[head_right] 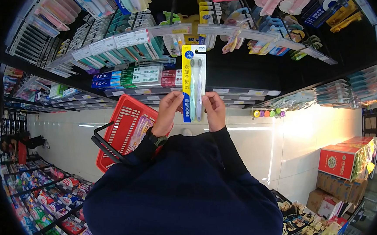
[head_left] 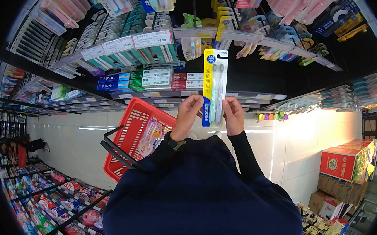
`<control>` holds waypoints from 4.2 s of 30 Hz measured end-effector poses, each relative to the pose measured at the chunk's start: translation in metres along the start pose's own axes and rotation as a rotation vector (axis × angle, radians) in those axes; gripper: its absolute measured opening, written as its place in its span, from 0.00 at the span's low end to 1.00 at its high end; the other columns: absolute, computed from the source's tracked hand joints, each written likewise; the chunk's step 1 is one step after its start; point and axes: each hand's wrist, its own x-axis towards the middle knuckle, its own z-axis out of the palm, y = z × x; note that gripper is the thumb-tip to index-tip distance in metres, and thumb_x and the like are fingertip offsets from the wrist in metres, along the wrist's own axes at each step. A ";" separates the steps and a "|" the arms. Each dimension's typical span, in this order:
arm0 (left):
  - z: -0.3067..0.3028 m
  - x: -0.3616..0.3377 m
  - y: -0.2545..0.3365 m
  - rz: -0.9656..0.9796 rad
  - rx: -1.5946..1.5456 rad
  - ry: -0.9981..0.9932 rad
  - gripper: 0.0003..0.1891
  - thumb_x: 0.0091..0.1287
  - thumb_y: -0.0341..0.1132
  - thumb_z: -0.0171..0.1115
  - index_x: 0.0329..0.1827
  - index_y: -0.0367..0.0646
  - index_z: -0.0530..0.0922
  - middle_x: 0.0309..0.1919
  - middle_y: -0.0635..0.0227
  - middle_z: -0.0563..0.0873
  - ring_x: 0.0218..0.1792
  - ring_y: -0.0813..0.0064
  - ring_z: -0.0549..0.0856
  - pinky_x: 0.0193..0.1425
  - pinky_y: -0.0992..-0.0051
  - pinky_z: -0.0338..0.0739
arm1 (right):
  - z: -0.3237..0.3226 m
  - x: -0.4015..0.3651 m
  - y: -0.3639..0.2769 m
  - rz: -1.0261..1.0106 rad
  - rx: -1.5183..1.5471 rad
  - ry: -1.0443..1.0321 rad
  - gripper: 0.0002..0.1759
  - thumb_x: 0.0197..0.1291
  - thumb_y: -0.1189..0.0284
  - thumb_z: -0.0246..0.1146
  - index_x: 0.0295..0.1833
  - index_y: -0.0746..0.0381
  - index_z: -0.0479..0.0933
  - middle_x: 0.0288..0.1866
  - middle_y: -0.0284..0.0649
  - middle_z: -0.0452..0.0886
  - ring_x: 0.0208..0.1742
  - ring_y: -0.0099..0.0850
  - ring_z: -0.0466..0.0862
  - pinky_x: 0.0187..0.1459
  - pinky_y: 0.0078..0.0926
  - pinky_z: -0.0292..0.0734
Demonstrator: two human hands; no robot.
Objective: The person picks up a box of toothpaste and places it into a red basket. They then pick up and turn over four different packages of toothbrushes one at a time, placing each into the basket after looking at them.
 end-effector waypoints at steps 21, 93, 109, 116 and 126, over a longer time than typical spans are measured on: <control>0.001 -0.004 0.001 0.000 0.019 0.008 0.10 0.71 0.36 0.54 0.43 0.39 0.77 0.33 0.74 0.81 0.32 0.86 0.78 0.33 0.84 0.71 | 0.007 -0.004 -0.002 -0.022 0.051 0.021 0.05 0.66 0.72 0.58 0.42 0.62 0.74 0.34 0.26 0.76 0.35 0.13 0.72 0.39 0.13 0.67; -0.002 -0.004 0.001 0.054 -0.002 -0.009 0.07 0.70 0.33 0.55 0.41 0.38 0.77 0.33 0.74 0.81 0.32 0.87 0.78 0.34 0.84 0.71 | 0.011 -0.005 0.005 0.101 0.111 0.039 0.08 0.68 0.70 0.55 0.48 0.62 0.74 0.39 0.29 0.78 0.39 0.15 0.77 0.42 0.16 0.73; -0.002 -0.006 0.001 0.059 -0.017 -0.021 0.07 0.70 0.33 0.55 0.41 0.39 0.77 0.32 0.75 0.81 0.32 0.88 0.78 0.34 0.84 0.70 | 0.010 -0.007 0.006 0.096 0.112 0.027 0.09 0.68 0.71 0.54 0.48 0.63 0.74 0.39 0.30 0.79 0.39 0.16 0.78 0.42 0.16 0.74; -0.001 -0.007 0.000 0.048 -0.021 -0.013 0.07 0.70 0.34 0.55 0.41 0.39 0.77 0.32 0.75 0.81 0.32 0.88 0.78 0.34 0.84 0.70 | 0.010 -0.009 0.006 0.087 0.111 0.023 0.09 0.68 0.71 0.54 0.49 0.62 0.74 0.39 0.29 0.79 0.38 0.15 0.77 0.41 0.15 0.74; -0.001 -0.008 -0.004 0.048 0.005 0.025 0.07 0.70 0.33 0.55 0.44 0.39 0.76 0.34 0.74 0.81 0.34 0.87 0.78 0.35 0.84 0.71 | 0.007 -0.011 0.011 0.006 0.022 0.055 0.07 0.67 0.71 0.56 0.47 0.63 0.73 0.36 0.29 0.78 0.38 0.15 0.76 0.38 0.14 0.70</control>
